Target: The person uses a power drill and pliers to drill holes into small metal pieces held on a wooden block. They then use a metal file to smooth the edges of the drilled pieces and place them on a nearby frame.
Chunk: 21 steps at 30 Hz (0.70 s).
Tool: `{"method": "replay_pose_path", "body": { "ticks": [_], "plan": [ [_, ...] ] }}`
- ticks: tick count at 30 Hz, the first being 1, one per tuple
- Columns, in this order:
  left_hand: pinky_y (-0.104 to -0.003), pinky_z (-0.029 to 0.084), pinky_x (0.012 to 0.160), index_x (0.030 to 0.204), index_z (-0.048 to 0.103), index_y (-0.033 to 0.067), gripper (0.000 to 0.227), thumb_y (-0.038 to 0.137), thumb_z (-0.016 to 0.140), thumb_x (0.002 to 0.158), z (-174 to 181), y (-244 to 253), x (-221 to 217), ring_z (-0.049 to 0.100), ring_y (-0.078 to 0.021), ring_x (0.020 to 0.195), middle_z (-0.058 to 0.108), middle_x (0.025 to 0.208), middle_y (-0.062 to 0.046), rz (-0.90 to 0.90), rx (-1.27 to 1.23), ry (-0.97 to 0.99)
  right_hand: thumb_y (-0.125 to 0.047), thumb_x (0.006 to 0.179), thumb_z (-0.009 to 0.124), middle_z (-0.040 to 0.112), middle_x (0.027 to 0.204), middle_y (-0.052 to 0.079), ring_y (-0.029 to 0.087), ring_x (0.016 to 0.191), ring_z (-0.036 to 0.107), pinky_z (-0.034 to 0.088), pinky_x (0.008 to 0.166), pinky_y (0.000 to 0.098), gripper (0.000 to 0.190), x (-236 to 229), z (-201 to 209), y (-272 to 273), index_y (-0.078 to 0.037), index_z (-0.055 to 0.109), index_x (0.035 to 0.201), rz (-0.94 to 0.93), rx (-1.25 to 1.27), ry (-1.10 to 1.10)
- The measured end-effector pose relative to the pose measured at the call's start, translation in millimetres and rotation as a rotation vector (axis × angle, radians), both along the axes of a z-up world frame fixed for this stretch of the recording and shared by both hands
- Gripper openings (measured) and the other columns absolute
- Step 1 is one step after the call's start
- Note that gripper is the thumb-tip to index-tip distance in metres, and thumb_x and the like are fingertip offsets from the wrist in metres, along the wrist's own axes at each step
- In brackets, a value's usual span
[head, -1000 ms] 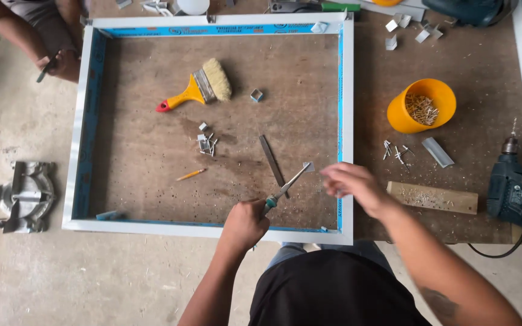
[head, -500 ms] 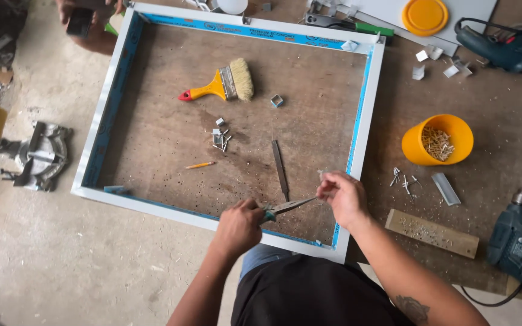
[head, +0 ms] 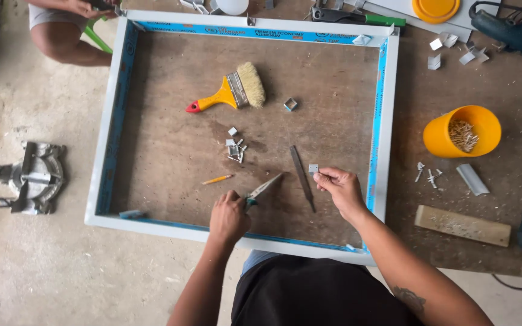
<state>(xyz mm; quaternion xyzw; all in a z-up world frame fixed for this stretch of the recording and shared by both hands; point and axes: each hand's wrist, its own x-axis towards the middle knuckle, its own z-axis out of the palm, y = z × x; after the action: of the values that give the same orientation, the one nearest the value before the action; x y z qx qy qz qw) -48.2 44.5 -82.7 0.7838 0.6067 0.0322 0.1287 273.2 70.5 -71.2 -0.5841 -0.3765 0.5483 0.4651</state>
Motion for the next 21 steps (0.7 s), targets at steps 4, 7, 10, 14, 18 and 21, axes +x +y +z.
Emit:
{"method": "replay_pose_path", "body": {
  "ticks": [4, 7, 10, 14, 18, 21],
  "plan": [
    [-0.042, 0.053, 0.073, 0.086, 0.074, 0.0108, 0.029, 0.029, 0.066, 0.065, -9.3, 10.8, -21.3, 0.064, -0.0327, 0.091, 0.062, 0.096, -0.007, -0.069, 0.005, -0.090, -0.009, 0.093, 0.075, 0.066, 0.067, 0.008, 0.009, 0.064, 0.058, 0.053, 0.061, 0.0224, 0.012, -44.7, 0.2, -1.7, 0.000, 0.079, 0.101, 0.002, 0.020, -0.140],
    [-0.042, 0.050, 0.077, 0.090, 0.071, 0.0118, 0.032, 0.036, 0.069, 0.069, -16.2, 13.7, -36.1, 0.056, -0.0320, 0.100, 0.057, 0.102, -0.007, -0.193, 0.044, -0.114, -0.011, 0.091, 0.080, 0.068, 0.070, 0.012, 0.010, 0.065, 0.061, 0.051, 0.057, 0.0252, 0.008, -58.5, -50.0, -2.8, -0.006, 0.082, 0.096, -0.022, 0.085, -0.368],
    [-0.041, 0.051, 0.076, 0.080, 0.068, 0.0098, 0.026, 0.034, 0.071, 0.071, -19.3, 16.5, -55.3, 0.058, -0.0332, 0.095, 0.056, 0.094, -0.008, -0.206, 0.058, -0.268, -0.012, 0.088, 0.083, 0.066, 0.072, 0.011, 0.011, 0.067, 0.060, 0.052, 0.059, 0.0254, 0.011, -70.0, -89.4, -3.3, -0.004, 0.081, 0.095, -0.080, 0.102, -0.436],
    [-0.038, 0.053, 0.078, 0.074, 0.068, 0.0093, 0.012, 0.021, 0.066, 0.069, 9.2, 16.6, -93.5, 0.064, -0.0309, 0.087, 0.064, 0.086, -0.007, -0.100, -0.036, -0.399, -0.025, 0.082, 0.081, 0.072, 0.081, 0.019, 0.036, 0.081, 0.072, 0.059, 0.070, 0.0411, 0.022, -96.7, -20.0, 17.0, -0.006, 0.082, 0.093, 0.153, -0.062, -0.855],
    [-0.037, 0.054, 0.076, 0.071, 0.066, 0.0096, 0.015, 0.014, 0.061, 0.057, 38.8, 6.4, -137.3, 0.067, -0.0299, 0.090, 0.068, 0.093, -0.004, 0.267, -0.254, -0.637, -0.047, 0.092, 0.066, 0.076, 0.083, 0.017, 0.038, 0.089, 0.076, 0.061, 0.074, 0.0462, 0.039, -121.2, 70.2, 59.2, -0.011, 0.082, 0.085, 0.461, -0.374, -1.153],
    [-0.034, 0.035, 0.057, 0.070, 0.066, 0.0026, 0.024, 0.010, 0.055, 0.050, 96.7, 8.0, -153.2, 0.049, -0.0167, 0.065, 0.063, 0.078, -0.002, 0.417, -0.333, -0.928, -0.027, 0.093, 0.069, 0.075, 0.106, 0.018, 0.039, 0.094, 0.070, 0.053, 0.081, 0.0478, 0.024, -131.3, 33.3, 111.3, -0.008, 0.076, 0.107, 0.450, 0.045, -1.116]
  ]
}}
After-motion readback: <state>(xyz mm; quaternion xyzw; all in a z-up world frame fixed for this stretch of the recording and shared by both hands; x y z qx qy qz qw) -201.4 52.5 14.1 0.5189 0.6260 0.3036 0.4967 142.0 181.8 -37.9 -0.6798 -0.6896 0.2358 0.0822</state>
